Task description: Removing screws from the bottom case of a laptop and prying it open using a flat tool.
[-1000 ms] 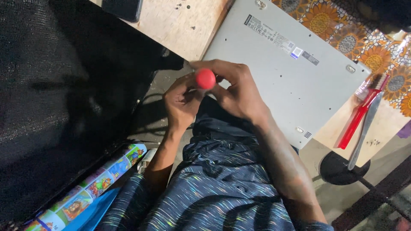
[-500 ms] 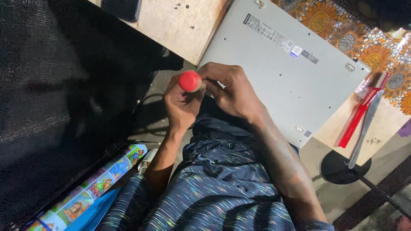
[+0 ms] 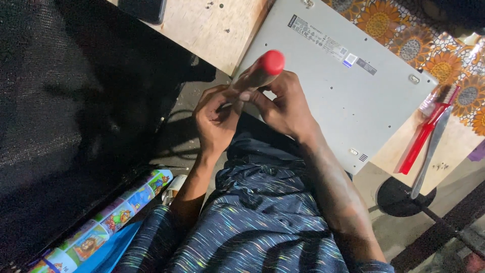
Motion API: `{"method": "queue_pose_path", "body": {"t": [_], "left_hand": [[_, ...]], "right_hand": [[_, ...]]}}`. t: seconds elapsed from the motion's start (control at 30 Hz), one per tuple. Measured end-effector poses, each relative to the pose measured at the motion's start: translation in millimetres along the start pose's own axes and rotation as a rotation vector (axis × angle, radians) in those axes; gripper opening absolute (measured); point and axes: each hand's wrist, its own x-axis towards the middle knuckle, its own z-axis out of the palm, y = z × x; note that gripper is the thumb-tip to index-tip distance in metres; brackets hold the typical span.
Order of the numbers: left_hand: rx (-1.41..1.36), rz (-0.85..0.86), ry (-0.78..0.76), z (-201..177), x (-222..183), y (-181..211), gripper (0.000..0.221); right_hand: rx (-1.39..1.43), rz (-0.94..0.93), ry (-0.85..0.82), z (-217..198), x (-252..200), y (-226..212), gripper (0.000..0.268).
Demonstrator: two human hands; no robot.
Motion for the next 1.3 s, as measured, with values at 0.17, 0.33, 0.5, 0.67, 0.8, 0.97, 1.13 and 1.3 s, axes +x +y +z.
{"method": "queue_pose_path", "body": {"t": [0.17,0.33,0.5,0.67,0.8,0.97,1.13,1.3], "left_hand": [[0.018,0.027,0.000,-0.5,-1.1,2.1,0.015],[0.058,0.027,-0.008,-1.3,-0.6,5.5,0.014],[0.065,0.024,0.001,1.2,-0.7,8.3,0.014],[0.069,0.045,0.019,2.7,0.2,3.7,0.013],[0.083,0.002,0.010,4.9,1.4,5.8,0.008],[0.113,0.054,0.023,5.3,5.5,11.5,0.003],[0.282,0.228,0.056,-3.0,36.0,3.7,0.003],[0.463,0.320,0.082,-1.6,90.5,-5.5,0.011]], "right_hand": [[-0.014,-0.001,0.026,-0.1,-3.1,3.4,0.001],[-0.021,-0.012,0.033,-1.1,-2.6,-0.8,0.002],[0.026,-0.008,0.059,-0.8,-5.2,4.1,0.002],[0.033,-0.015,0.063,0.6,-6.8,8.7,0.001],[0.044,-0.024,0.093,3.6,-7.3,9.0,0.004],[0.010,-0.063,0.136,-7.6,-8.7,1.9,0.004],[-0.002,-0.049,0.233,-31.9,-26.3,-0.1,0.009],[-0.027,0.181,0.425,-46.6,-60.4,-6.8,0.016]]}}
